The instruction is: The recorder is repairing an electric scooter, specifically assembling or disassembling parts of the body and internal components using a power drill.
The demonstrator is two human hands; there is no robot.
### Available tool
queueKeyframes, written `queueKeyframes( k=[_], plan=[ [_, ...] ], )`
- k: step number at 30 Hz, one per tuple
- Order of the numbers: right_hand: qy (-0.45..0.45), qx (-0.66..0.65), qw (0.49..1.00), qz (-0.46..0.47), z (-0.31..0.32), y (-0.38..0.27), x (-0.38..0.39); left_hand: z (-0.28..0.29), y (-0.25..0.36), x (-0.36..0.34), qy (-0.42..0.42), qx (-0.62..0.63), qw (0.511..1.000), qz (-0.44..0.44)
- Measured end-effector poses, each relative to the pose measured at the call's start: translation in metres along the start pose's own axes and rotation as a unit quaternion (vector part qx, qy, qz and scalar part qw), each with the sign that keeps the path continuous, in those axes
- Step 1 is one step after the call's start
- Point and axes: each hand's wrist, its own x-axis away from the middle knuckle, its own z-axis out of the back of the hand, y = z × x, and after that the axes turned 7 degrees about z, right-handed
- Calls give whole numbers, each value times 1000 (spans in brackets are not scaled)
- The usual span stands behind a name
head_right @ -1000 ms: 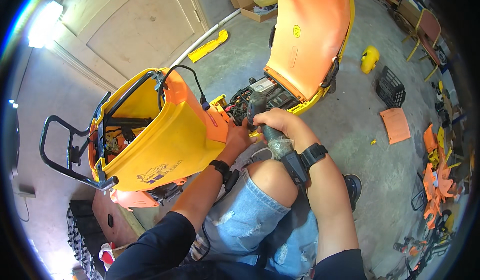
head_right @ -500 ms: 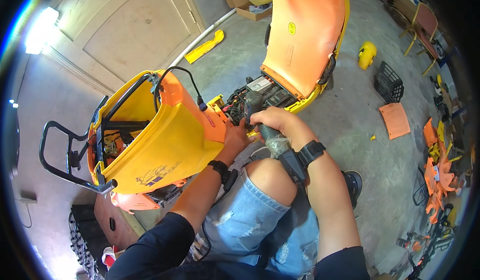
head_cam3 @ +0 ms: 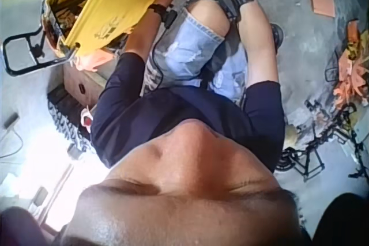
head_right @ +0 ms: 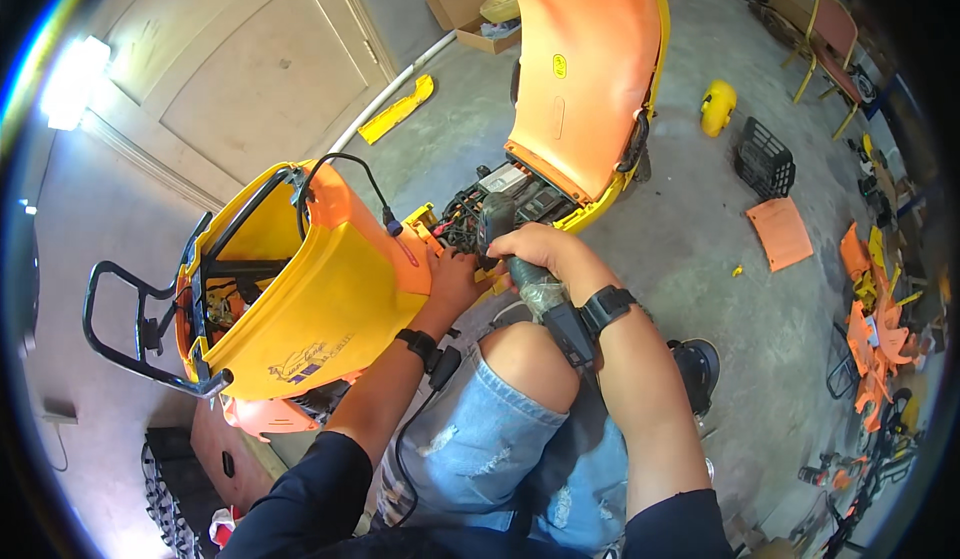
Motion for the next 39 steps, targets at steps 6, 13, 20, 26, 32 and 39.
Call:
queueKeyframes(
  k=[6,13,20,26,32,39],
  plan=[
    [2,-20,1000,12,-1,-3,0,-9,-1,-3,-32,9,999,-23],
    [5,58,998,0,-6,-9,-6,-7,-1,-1,19,54,998,-41],
    [2,44,999,-7,-5,-6,-3,-5,0,-2,-27,14,999,-33],
    [7,52,998,37,-7,2,3,-2,4,-1,-16,32,999,-37],
    [26,72,997,19,-2,11,9,-2,2,-3,-42,5,998,-47],
    [25,51,996,63,2,22,15,0,8,-4,-57,-12,998,-28]
  ],
)
